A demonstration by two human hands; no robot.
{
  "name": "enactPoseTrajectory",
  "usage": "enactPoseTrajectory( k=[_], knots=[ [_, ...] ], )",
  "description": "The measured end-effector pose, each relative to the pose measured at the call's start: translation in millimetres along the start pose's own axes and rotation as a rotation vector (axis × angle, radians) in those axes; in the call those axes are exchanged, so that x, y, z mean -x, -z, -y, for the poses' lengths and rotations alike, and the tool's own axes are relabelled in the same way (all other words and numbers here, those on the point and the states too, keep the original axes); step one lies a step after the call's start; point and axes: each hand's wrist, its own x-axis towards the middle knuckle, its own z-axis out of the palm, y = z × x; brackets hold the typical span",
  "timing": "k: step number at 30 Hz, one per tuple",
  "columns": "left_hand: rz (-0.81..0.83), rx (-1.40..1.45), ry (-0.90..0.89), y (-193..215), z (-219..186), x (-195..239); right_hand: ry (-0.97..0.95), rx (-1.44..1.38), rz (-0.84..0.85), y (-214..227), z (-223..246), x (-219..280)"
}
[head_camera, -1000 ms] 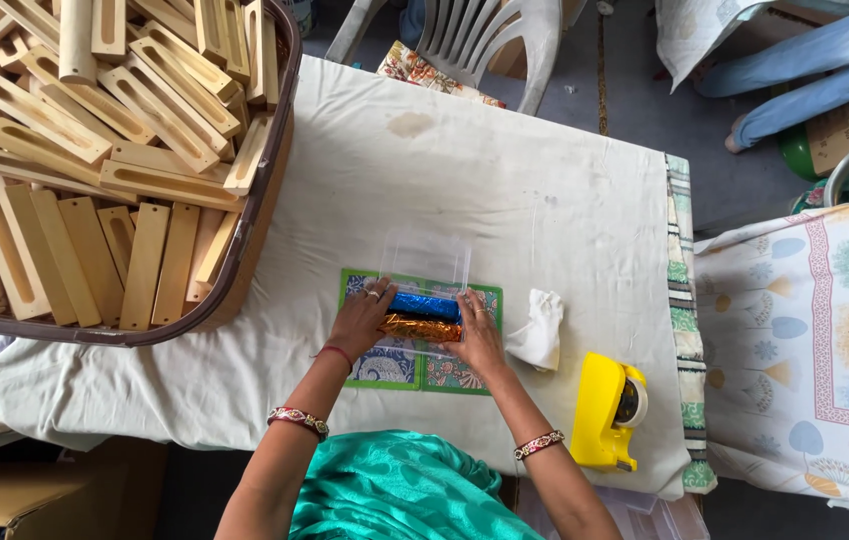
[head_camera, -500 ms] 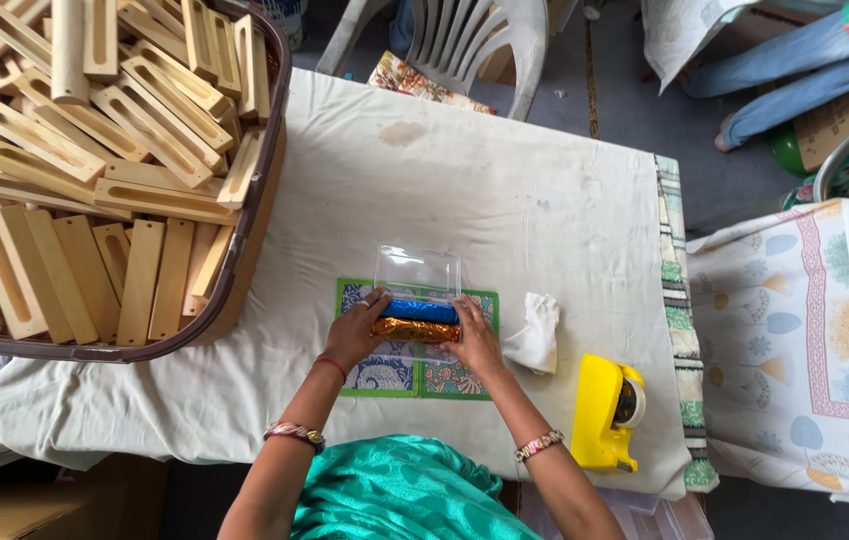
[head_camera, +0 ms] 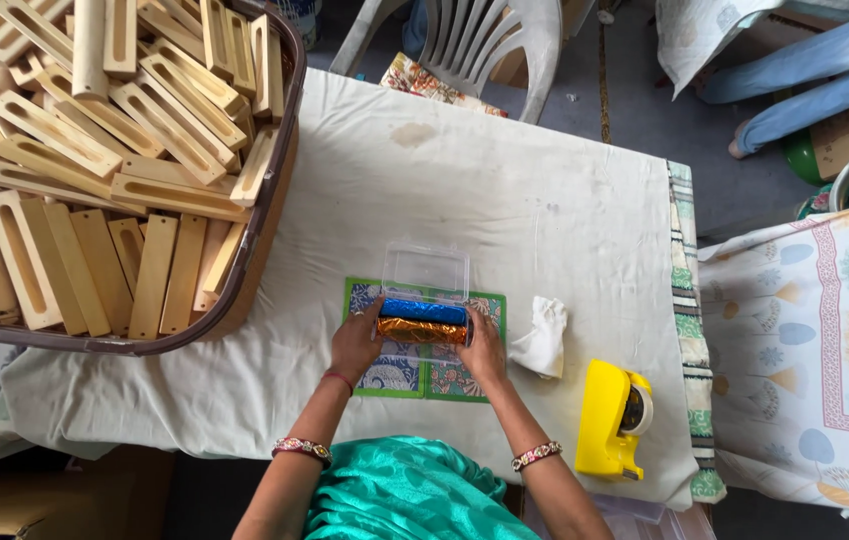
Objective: The person wraps wooden blocks with metallic foil, folding the foil around each block and smoothing it by hand. They wipe a clear plastic container with a white cloth, place the wrapped blocks into the container, and wipe the blocks with the cloth.
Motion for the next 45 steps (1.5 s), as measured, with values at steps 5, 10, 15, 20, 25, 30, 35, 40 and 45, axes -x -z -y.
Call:
enactPoseTrajectory(
  k=[5,10,15,20,25,30,35,40,45],
  knots=[
    [0.002,-0.021,0.055,7.7,-12.9,9.1,0.028,-0.080,-0.038,-5.2,-11.3,4.8],
    [-0.251,0.035,-0.059,-1.7,-11.6,40.0,0.000,-0.286,-0.113,-3.3,-12.4,30.1],
    [-0.290,-0.175,-0.096,-12.8,-10.6,48.0,0.207,-0.067,-0.362,-19.1,-23.8,29.5],
    [-0.217,-0.430,-0.077,-6.6,-24.9,44.8,0.162,0.010,-0.340,-8.9,-8.1,32.9],
    [-0.210,-0.411,-0.054,-14.0,-15.8,48.0,0.131,-0.065,-0.359,-14.0,-12.2,32.8],
    [-0.261,-0.288,-0.069,-14.8,-10.6,56.7,0.046,-0.148,-0.315,-15.1,-14.3,34.2],
    [-0.272,-0.249,-0.083,-15.7,-8.5,59.7,0.088,-0.174,-0.371,-22.3,-16.6,35.3],
    [-0.259,-0.197,-0.068,-15.1,-7.7,58.7,0.083,-0.249,-0.348,-24.6,-16.9,36.6],
    [-0.218,-0.076,0.050,-16.2,-4.3,49.2,0.063,-0.328,-0.324,-23.1,-17.1,33.9]
  ],
)
